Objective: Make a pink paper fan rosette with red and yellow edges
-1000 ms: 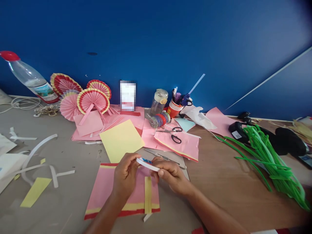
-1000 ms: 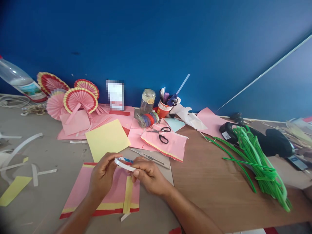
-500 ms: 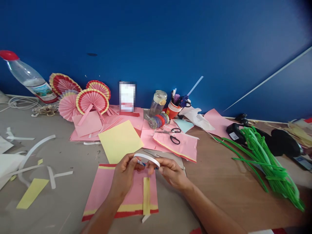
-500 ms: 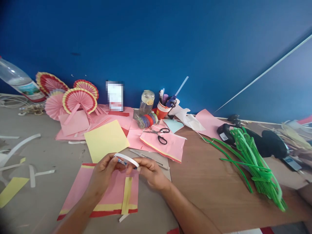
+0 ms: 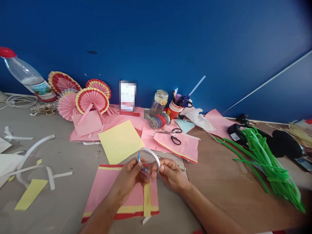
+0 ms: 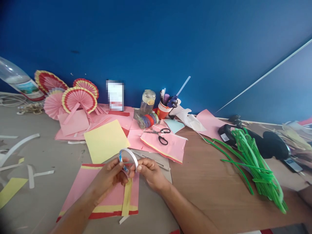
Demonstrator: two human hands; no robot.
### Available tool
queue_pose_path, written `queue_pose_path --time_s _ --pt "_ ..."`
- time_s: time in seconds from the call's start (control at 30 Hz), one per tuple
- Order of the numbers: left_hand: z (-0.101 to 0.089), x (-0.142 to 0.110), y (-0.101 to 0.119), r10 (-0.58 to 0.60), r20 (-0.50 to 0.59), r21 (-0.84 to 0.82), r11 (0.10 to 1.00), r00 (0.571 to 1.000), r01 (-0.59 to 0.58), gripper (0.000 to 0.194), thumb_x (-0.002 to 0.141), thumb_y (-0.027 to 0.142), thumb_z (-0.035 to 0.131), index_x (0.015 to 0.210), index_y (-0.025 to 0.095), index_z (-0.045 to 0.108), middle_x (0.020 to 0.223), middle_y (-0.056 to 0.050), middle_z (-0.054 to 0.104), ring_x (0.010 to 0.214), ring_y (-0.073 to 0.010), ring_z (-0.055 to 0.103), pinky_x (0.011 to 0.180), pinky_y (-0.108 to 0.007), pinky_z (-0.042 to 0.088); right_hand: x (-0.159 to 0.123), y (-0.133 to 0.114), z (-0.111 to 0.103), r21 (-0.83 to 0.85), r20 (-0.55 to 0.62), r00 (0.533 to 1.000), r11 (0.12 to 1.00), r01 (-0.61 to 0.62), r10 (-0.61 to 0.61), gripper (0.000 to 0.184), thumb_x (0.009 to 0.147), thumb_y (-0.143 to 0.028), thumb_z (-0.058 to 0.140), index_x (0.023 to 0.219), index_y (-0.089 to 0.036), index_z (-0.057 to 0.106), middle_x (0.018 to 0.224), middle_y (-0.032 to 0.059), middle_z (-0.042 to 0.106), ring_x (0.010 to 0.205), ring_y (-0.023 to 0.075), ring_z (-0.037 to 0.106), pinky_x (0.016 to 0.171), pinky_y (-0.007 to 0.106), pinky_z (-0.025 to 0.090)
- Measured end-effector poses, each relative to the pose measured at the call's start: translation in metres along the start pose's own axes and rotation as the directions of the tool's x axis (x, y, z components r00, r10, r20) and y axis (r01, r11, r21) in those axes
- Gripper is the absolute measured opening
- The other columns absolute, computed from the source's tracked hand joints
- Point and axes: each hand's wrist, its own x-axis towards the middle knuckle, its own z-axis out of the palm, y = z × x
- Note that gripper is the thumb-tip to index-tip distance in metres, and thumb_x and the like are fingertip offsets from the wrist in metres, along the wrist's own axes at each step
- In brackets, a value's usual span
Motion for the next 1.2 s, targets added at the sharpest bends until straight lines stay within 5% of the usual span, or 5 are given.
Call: queue_pose_path --time_s 0.27,0.43,0.67,0.87,1.2 --pt "-0.002 -0.003 0.006 0.279 -0.156 0.283 0.932 0.948 -0.227 0.037 0.076 0.052 0.062 0.088 0.018 0.059 0.051 0.007 0.052 0.044 -0.0091 0.047 0.047 -0.022 0.039 0.003 0.000 0.003 0.202 -0.133 0.990 0.979 -0.019 0.047 0.032 0.080 -0.050 0.064 0.073 -0.019 0.062 0.049 -0.0024 0.056 0.060 0.0177 0.060 0.074 0.037 0.050" --pt "0.001 -0.006 0.009 0.145 -0.125 0.179 0.976 0.981 -0.121 0.035 0.073 0.051 0.065 0.072 0.018 0.053 0.042 0.005 0.054 0.040 -0.0086 0.048 0.047 -0.020 0.039 0.002 -0.004 -0.001 -0.169 -0.169 0.982 0.984 0.057 -0.086 0.039 0.089 -0.053 0.048 0.081 -0.019 0.063 0.066 0.0033 0.063 0.078 0.0213 0.062 0.079 0.037 0.048" --pt "-0.004 -0.002 0.007 0.052 -0.123 -0.032 0.998 0.991 -0.056 0.039 0.064 0.049 0.075 0.066 0.017 0.052 0.047 0.005 0.057 0.035 -0.0061 0.045 0.041 -0.020 0.036 -0.007 -0.016 -0.005 -0.836 0.005 0.806 0.440 0.328 -0.592 0.038 0.092 -0.039 0.044 0.124 -0.021 0.051 0.118 0.0131 0.049 0.112 0.0276 0.048 0.095 0.047 0.040" --pt "-0.005 -0.003 0.013 0.032 -0.161 -0.138 0.989 0.986 -0.054 0.041 0.057 0.046 0.080 0.062 0.015 0.053 0.045 0.008 0.050 0.032 -0.0030 0.040 0.036 -0.016 0.028 -0.007 -0.023 -0.006 -0.835 0.389 0.801 0.193 0.515 -0.455 0.036 0.085 -0.024 0.051 0.120 -0.027 0.055 0.115 0.0088 0.060 0.120 0.0315 0.045 0.101 0.055 0.032" --pt "-0.002 -0.008 0.007 0.337 -0.203 0.106 0.941 0.919 -0.321 0.035 0.075 0.049 0.065 0.092 0.018 0.060 0.080 -0.001 0.062 0.053 -0.0090 0.053 0.052 -0.025 0.045 -0.002 -0.009 -0.002 -0.803 0.243 0.886 0.430 0.412 -0.395 0.019 0.091 -0.029 0.046 0.078 -0.023 0.058 0.064 -0.0009 0.058 0.060 0.0154 0.055 0.098 0.046 0.039"
